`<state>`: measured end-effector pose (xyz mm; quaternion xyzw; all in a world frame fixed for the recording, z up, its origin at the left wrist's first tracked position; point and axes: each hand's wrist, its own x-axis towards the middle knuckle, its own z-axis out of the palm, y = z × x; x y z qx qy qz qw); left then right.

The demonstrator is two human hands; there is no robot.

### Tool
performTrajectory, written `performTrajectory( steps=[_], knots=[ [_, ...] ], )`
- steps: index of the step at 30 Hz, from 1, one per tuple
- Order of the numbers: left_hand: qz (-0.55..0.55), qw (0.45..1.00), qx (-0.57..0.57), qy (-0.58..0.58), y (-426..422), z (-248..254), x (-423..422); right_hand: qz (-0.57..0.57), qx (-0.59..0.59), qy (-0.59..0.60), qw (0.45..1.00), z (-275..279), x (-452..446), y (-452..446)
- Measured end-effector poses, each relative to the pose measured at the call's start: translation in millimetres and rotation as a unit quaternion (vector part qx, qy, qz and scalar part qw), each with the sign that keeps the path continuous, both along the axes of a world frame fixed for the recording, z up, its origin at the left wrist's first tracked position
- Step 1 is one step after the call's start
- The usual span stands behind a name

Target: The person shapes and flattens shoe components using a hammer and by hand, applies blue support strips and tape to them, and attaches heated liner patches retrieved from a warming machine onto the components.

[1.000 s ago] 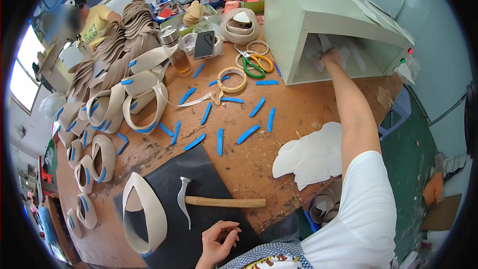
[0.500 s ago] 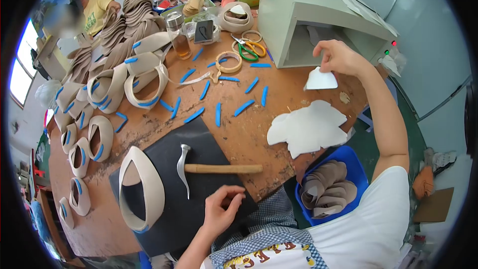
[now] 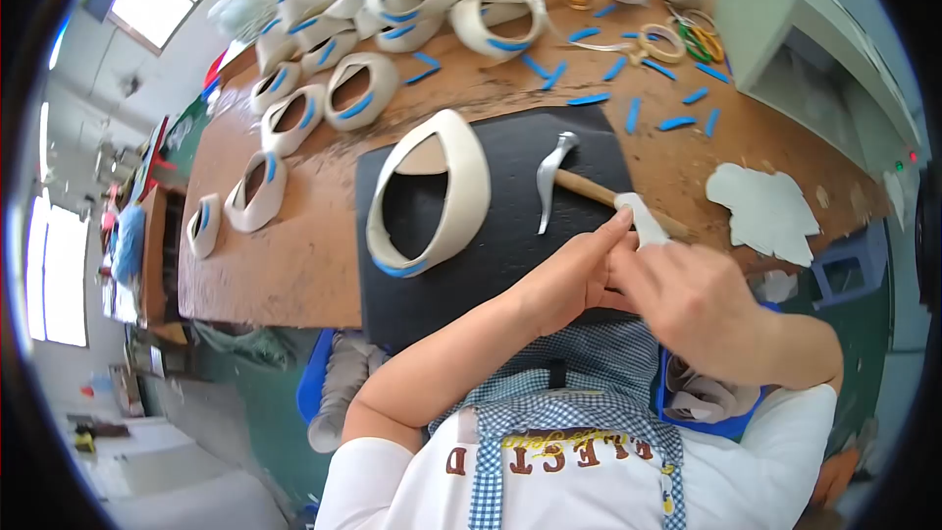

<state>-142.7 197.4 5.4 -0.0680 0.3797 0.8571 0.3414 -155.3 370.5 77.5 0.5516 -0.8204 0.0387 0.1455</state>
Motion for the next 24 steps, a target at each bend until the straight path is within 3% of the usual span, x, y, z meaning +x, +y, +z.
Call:
performTrajectory(
  steps=[1,4,5,7,8,11,13,14,17,19,20,23,24],
  knots=[
    [0.029,0.999,-0.012,0.029,-10.5,-2.0,7.4,0.038,-0.012,-0.014,0.999,-0.6,4.8,-10.1],
    [0.118,0.987,-0.067,0.091,-36.1,-3.4,27.8,-0.009,-0.237,-0.232,0.943,7.3,13.4,-21.0],
    [0.138,0.968,-0.152,0.142,-46.2,-6.5,34.3,-0.097,-0.270,-0.280,0.916,7.3,13.2,-17.6],
    [0.203,0.945,-0.159,0.202,-56.7,6.0,50.6,-0.170,-0.283,-0.541,0.773,-30.1,1.8,-14.2],
    [0.197,0.939,-0.174,0.222,-62.8,9.0,58.7,-0.157,-0.201,-0.664,0.703,-50.7,-2.8,-16.1],
    [0.140,0.925,-0.245,0.255,-82.5,8.7,80.5,-0.184,-0.419,-0.801,0.385,-99.1,30.0,-67.8],
    [0.062,0.916,-0.314,0.243,-94.1,-1.1,91.9,-0.073,-0.415,-0.823,0.382,-111.2,21.2,-74.4],
    [0.028,0.886,-0.388,0.253,-98.4,0.5,95.9,-0.019,-0.412,-0.827,0.381,-112.7,14.0,-75.5],
    [0.065,0.664,-0.624,0.407,-123.7,11.9,99.7,-0.089,-0.407,-0.783,0.462,-107.8,6.3,-83.7],
    [0.120,0.493,-0.770,0.387,-138.6,40.2,96.2,-0.090,-0.429,-0.738,0.513,-109.9,5.1,-90.7],
    [0.117,0.447,-0.788,0.407,-147.2,42.0,93.9,-0.086,-0.435,-0.716,0.539,-109.3,3.4,-94.9],
    [-0.027,0.423,-0.765,0.485,-191.1,12.8,90.1,-0.084,-0.410,-0.685,0.596,-102.0,-3.6,-102.0],
    [-0.023,0.434,-0.760,0.484,-190.9,11.1,89.0,-0.071,-0.412,-0.666,0.617,-99.6,-6.1,-105.3]
  ],
)
